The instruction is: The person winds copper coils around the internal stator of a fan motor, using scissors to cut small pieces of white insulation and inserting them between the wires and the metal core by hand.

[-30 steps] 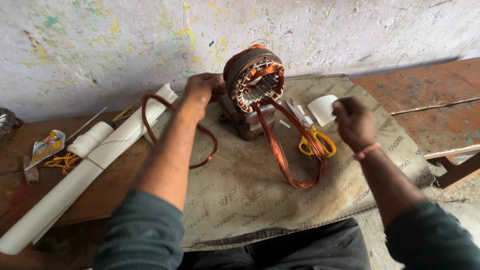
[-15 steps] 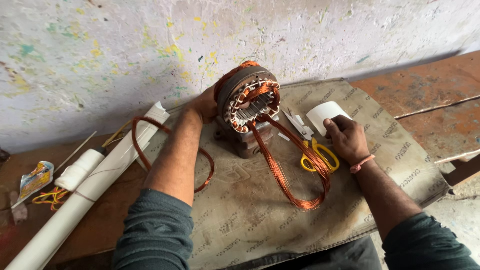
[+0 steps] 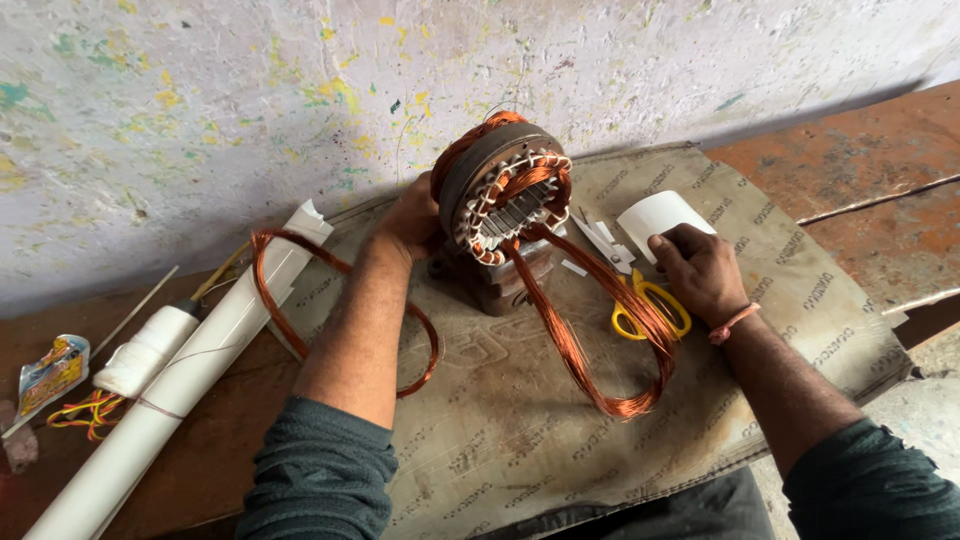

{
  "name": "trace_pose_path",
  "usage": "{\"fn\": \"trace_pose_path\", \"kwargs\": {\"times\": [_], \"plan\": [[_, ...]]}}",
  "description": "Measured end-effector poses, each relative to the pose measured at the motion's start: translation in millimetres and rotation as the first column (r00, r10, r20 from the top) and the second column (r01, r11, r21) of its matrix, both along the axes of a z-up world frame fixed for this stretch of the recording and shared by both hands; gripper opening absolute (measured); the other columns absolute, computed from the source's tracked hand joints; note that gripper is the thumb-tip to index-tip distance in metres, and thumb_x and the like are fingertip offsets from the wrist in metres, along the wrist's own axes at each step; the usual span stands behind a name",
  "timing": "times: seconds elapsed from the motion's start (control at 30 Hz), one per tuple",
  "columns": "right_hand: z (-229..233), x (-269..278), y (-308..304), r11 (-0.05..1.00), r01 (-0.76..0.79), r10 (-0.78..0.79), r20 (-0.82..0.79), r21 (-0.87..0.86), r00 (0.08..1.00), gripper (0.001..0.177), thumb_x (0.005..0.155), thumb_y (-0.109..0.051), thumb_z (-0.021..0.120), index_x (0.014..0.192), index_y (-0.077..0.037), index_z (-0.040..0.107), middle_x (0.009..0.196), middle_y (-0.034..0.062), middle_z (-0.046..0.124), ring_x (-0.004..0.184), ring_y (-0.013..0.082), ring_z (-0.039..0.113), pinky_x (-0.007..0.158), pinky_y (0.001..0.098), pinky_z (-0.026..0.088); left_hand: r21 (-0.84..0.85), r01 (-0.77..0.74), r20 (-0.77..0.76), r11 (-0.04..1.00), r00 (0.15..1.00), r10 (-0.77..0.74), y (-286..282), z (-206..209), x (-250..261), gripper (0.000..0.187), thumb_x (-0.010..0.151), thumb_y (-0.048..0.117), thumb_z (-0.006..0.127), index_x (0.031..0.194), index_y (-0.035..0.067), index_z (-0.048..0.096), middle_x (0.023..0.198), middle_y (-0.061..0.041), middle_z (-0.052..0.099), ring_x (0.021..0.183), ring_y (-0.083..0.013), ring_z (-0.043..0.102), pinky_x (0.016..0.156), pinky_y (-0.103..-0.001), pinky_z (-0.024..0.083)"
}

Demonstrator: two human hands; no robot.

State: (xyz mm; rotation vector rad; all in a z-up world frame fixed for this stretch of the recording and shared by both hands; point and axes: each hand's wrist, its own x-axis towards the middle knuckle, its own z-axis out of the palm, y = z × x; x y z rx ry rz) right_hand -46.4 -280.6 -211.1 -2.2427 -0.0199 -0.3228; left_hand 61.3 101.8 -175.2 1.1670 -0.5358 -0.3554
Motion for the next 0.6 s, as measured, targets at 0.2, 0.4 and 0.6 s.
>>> {"fn": "trace_pose_path", "kwargs": {"times": [0.2,0.4,0.6], "plan": [[0,0,0,0.997,-0.003,0.003,0.0,-0.077,1.0,0.038,0.1,-0.036,0.066,0.102,0.001,0.074,0.079,0.013,0.076,0.073,0.0194,0.072,0.069,0.0362,0.056,-0.093,0.156,-0.12,0.983,0.979,-0.167,-2,-13,11,0.041,0.088,-0.003,0.069,0.129,-0.005,0.064,0.116,-0.014,0.073,0.098,-0.0202,0.072,0.084,-0.039,0.064],[1,1,3,0.994,-0.015,0.017,0.017,-0.108,1.0,0.036,0.099,-0.035,0.067,0.101,0.0,0.074,0.076,0.013,0.075,0.069,0.021,0.072,0.066,0.0372,0.056,-0.089,0.145,-0.176,0.985,0.972,-0.158,-3,-21,20,0.033,0.093,0.001,0.068,0.125,-0.006,0.066,0.112,-0.015,0.074,0.095,-0.0212,0.074,0.081,-0.039,0.064],[1,-2,4,0.988,0.002,-0.001,0.008,-0.152,1.0,0.035,0.098,-0.036,0.068,0.101,-0.001,0.075,0.077,0.0132,0.075,0.067,0.022,0.072,0.065,0.0381,0.056,-0.045,0.107,-0.243,0.993,0.963,-0.115,-5,-2,6,0.03,0.103,0.012,0.064,0.121,-0.011,0.065,0.109,-0.019,0.074,0.092,-0.0238,0.073,0.077,-0.04,0.065]]}}
